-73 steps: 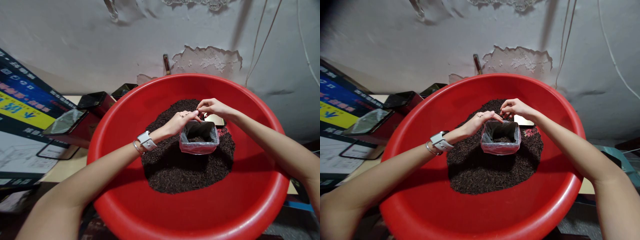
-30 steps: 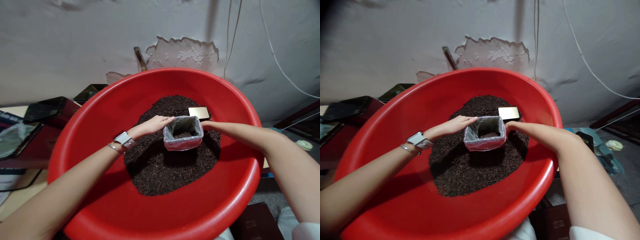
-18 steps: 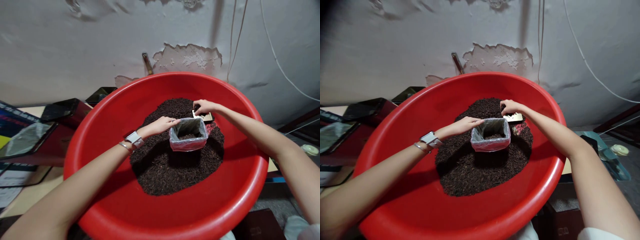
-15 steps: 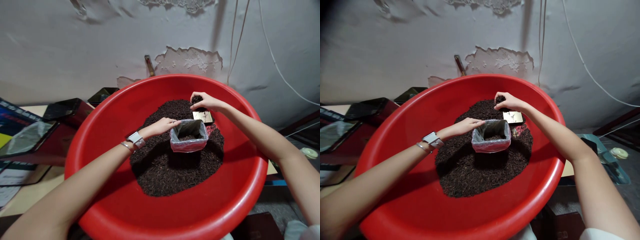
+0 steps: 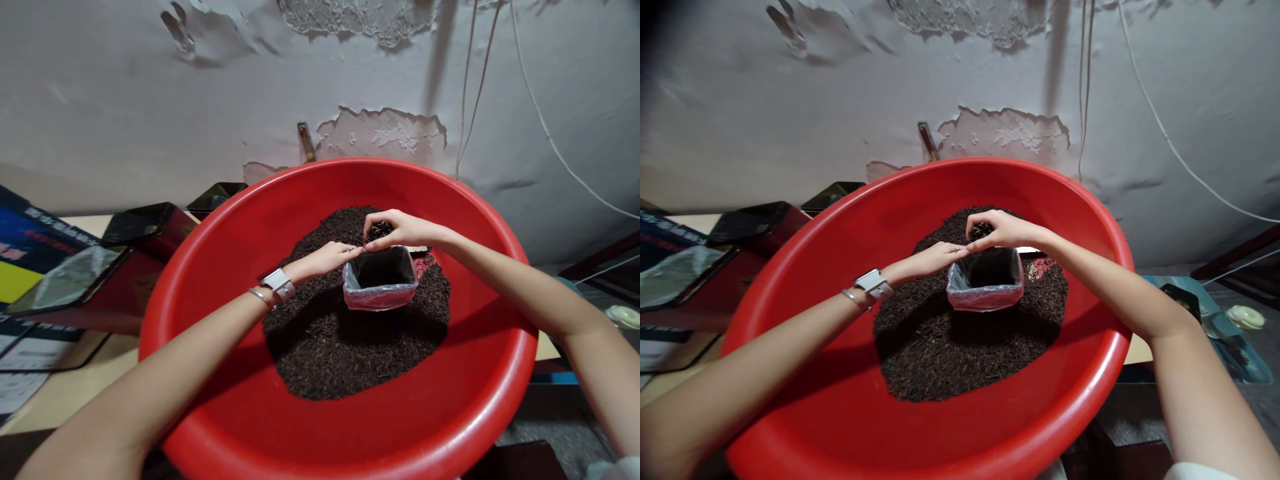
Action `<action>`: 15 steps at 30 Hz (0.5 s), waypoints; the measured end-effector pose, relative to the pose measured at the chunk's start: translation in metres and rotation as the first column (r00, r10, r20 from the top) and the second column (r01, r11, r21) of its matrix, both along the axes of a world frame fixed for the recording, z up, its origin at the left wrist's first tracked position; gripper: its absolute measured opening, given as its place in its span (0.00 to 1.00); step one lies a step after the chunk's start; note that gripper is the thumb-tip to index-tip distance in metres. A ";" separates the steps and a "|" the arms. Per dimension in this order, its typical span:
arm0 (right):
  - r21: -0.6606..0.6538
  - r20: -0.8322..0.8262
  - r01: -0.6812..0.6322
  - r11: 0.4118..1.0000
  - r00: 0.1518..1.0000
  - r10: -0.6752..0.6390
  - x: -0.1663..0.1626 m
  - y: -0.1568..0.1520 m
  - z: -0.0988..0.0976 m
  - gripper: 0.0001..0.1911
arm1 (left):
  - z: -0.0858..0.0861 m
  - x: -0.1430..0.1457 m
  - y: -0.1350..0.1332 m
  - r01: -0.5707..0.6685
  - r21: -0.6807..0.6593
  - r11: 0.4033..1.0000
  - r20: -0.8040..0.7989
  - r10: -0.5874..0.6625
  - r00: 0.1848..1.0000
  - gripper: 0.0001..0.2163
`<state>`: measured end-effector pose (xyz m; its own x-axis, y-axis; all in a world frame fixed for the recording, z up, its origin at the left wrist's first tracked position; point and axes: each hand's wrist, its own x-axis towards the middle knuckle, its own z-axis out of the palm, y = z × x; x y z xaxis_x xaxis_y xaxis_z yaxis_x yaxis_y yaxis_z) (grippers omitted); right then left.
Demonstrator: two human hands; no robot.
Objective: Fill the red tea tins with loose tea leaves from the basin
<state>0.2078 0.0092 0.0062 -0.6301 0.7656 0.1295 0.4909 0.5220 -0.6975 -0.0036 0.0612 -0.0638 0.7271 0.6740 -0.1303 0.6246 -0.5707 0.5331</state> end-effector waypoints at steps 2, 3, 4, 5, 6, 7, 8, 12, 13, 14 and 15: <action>-0.005 -0.003 -0.012 1.000 1.000 0.012 0.000 0.000 0.002 0.12 | -0.001 0.000 0.001 0.000 0.003 1.000 -0.004 0.000 1.000 0.38; -0.020 -0.007 -0.023 1.000 1.000 0.023 0.001 0.000 0.003 0.12 | -0.001 0.000 0.001 0.002 0.001 1.000 -0.003 -0.002 1.000 0.37; -0.044 -0.011 -0.037 0.998 0.999 0.037 0.001 0.000 0.003 0.12 | -0.001 0.000 0.001 0.003 -0.002 1.000 -0.003 -0.003 1.000 0.37; -0.069 -0.017 -0.053 0.996 0.998 0.052 0.001 0.000 0.003 0.13 | 0.000 0.001 0.000 0.002 -0.007 1.000 -0.003 -0.002 1.000 0.36; -0.091 -0.021 -0.068 0.994 0.998 0.066 0.001 0.000 0.003 0.13 | 0.000 0.001 -0.001 -0.003 -0.012 1.000 -0.003 0.003 1.000 0.36; -0.110 -0.022 -0.082 0.991 0.997 0.080 0.001 -0.001 0.004 0.13 | 0.001 0.001 -0.001 -0.010 -0.018 1.000 -0.003 0.010 1.000 0.35; -0.127 -0.024 -0.092 0.988 0.996 0.090 0.002 -0.002 0.005 0.13 | 0.002 0.000 -0.002 -0.018 -0.023 1.000 0.000 0.018 1.000 0.35; -0.247 -0.040 -0.023 0.969 0.999 0.014 0.009 0.002 0.014 0.16 | 0.004 0.001 -0.004 -0.014 -0.042 0.999 0.021 0.015 1.000 0.33; -0.284 -0.021 0.025 0.959 0.999 -0.033 0.013 0.006 0.016 0.18 | 0.003 0.001 -0.003 -0.007 -0.047 0.999 0.021 0.008 1.000 0.32; -0.313 0.028 0.084 0.946 0.996 -0.079 0.018 0.011 0.016 0.19 | 0.003 0.001 -0.003 0.000 -0.051 0.999 0.018 0.001 1.000 0.31; -0.332 0.117 0.153 0.931 0.986 -0.121 0.025 0.017 0.014 0.18 | 0.002 0.001 -0.002 0.005 -0.054 0.999 0.014 -0.004 1.000 0.30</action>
<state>0.2326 0.0264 0.0205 -0.5127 0.8332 -0.2070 0.6121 0.1856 -0.7687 -0.0023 0.0591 -0.0616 0.7323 0.6628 -0.1563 0.6144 -0.5439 0.5715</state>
